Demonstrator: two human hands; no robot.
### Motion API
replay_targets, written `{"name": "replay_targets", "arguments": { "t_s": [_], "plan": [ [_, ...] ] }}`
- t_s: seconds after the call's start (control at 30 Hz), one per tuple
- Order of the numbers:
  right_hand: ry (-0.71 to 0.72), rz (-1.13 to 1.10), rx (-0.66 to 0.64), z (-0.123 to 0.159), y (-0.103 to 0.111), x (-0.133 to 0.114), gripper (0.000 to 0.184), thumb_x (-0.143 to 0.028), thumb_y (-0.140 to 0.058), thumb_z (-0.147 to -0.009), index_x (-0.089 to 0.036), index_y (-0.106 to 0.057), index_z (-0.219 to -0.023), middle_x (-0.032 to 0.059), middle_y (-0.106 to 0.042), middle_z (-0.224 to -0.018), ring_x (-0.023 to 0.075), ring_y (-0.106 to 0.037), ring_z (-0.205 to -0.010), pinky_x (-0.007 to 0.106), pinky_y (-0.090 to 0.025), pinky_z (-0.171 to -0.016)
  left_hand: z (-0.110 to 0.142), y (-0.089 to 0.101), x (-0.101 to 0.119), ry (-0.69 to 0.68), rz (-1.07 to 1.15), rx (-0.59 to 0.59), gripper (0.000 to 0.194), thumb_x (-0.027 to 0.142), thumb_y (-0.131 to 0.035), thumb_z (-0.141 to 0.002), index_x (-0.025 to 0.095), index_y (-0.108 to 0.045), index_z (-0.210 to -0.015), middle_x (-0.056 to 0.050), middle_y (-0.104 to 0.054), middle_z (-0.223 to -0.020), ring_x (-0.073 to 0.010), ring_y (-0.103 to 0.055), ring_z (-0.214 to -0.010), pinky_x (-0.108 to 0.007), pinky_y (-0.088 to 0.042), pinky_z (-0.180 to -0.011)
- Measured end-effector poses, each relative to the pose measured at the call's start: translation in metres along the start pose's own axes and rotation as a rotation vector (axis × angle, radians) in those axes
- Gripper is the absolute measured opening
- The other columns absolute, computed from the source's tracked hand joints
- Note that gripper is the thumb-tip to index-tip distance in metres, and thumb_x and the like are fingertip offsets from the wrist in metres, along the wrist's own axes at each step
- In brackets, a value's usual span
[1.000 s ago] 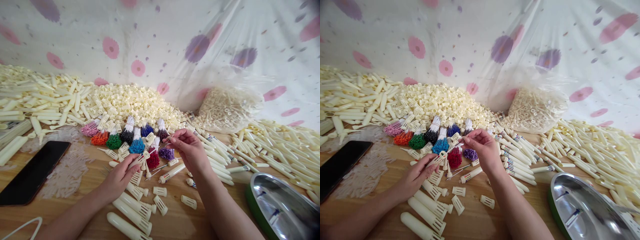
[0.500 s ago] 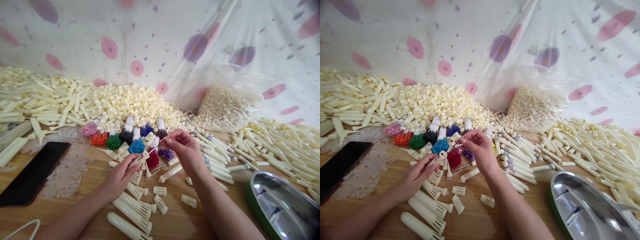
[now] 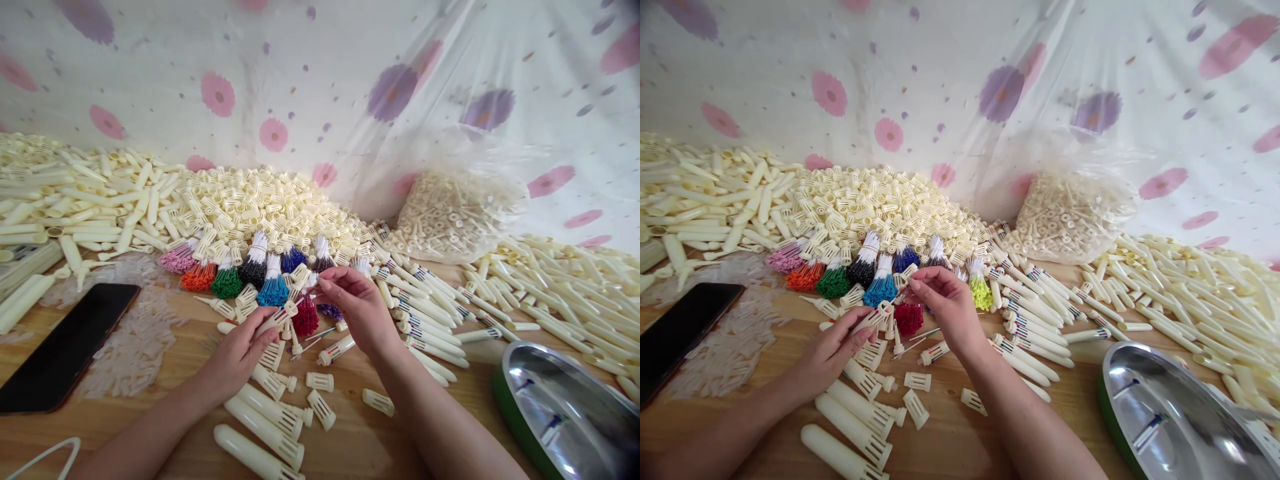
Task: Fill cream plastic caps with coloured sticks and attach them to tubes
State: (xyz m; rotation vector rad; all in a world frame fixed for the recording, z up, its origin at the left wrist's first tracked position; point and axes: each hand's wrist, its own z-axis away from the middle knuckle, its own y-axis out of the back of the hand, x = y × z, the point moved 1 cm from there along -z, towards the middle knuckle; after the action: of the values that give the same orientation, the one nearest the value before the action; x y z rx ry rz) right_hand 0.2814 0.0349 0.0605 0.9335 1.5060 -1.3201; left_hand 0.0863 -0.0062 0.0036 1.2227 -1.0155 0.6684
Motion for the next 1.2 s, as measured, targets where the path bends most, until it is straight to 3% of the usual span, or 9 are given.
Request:
{"name": "replay_targets", "arguments": {
  "t_s": [0.23, 0.37, 0.57, 0.73, 0.93, 1.03, 1.2],
  "plan": [
    [-0.131, 0.009, -0.066, 0.002, -0.006, 0.007, 0.017, -0.032, -0.078, -0.065, -0.024, -0.073, -0.079, -0.0012, -0.071, -0.069, 0.0108, -0.066, -0.062, 0.024, -0.057, -0.065, 0.0, 0.0, 0.003, -0.022, 0.0, 0.026, 0.03, 0.037, -0.042, -0.09, 0.021, -0.05, -0.114, -0.007, -0.069, -0.097, -0.0228, -0.067, -0.085, -0.034, -0.051, -0.078],
    [-0.21, -0.047, -0.124, 0.004, -0.007, 0.008, 0.016, -0.032, -0.079, -0.065, -0.023, -0.074, -0.076, -0.0014, -0.072, -0.07, 0.0091, -0.065, -0.063, 0.02, -0.055, -0.064, 0.0, 0.001, 0.003, -0.022, 0.002, 0.021, 0.03, 0.037, -0.042, -0.09, 0.02, -0.049, -0.113, -0.007, -0.068, -0.097, -0.0232, -0.066, -0.086, -0.033, -0.051, -0.078],
    [-0.24, -0.014, -0.223, 0.006, -0.007, 0.007, 0.023, -0.041, -0.07, -0.075, -0.02, -0.073, -0.082, 0.0015, -0.071, -0.08, 0.0084, -0.065, -0.064, 0.019, -0.053, -0.064, 0.0, 0.001, 0.002, -0.039, -0.004, 0.026, 0.031, 0.037, -0.04, -0.091, 0.02, -0.049, -0.114, -0.009, -0.067, -0.104, -0.0243, -0.064, -0.091, -0.036, -0.049, -0.081],
    [-0.193, -0.007, -0.199, 0.007, -0.008, 0.01, 0.017, -0.036, -0.072, -0.074, -0.02, -0.072, -0.081, 0.0008, -0.071, -0.08, 0.0082, -0.063, -0.062, 0.019, -0.052, -0.061, 0.0, 0.002, 0.003, -0.063, -0.011, 0.038, 0.029, 0.036, -0.042, -0.09, 0.021, -0.051, -0.114, -0.007, -0.067, -0.104, -0.0239, -0.063, -0.092, -0.035, -0.049, -0.083],
    [-0.155, -0.035, -0.109, 0.006, -0.01, 0.015, 0.014, -0.031, -0.077, -0.068, -0.02, -0.069, -0.073, -0.0019, -0.067, -0.065, 0.0079, -0.06, -0.055, 0.018, -0.05, -0.055, 0.0, 0.002, 0.006, -0.046, 0.038, 0.036, 0.028, 0.036, -0.044, -0.09, 0.022, -0.052, -0.112, -0.006, -0.068, -0.099, -0.0227, -0.065, -0.085, -0.033, -0.051, -0.076],
    [-0.1, 0.013, -0.124, 0.003, -0.01, 0.02, 0.014, -0.033, -0.077, -0.067, -0.021, -0.07, -0.07, -0.001, -0.066, -0.07, 0.009, -0.058, -0.054, 0.021, -0.05, -0.053, 0.001, 0.001, 0.007, -0.044, 0.073, 0.034, 0.027, 0.036, -0.045, -0.089, 0.022, -0.053, -0.111, -0.005, -0.068, -0.091, -0.0229, -0.065, -0.083, -0.032, -0.052, -0.074],
    [0.066, 0.193, -0.063, 0.002, -0.009, 0.029, 0.006, -0.031, -0.078, -0.064, -0.027, -0.074, -0.065, 0.0014, -0.06, -0.089, 0.0148, -0.057, -0.082, 0.028, -0.048, -0.076, 0.002, -0.001, 0.004, -0.055, 0.116, 0.021, 0.027, 0.038, -0.044, -0.09, 0.024, -0.053, -0.112, -0.004, -0.066, -0.095, -0.0225, -0.064, -0.088, -0.032, -0.051, -0.077]
  ]
}}
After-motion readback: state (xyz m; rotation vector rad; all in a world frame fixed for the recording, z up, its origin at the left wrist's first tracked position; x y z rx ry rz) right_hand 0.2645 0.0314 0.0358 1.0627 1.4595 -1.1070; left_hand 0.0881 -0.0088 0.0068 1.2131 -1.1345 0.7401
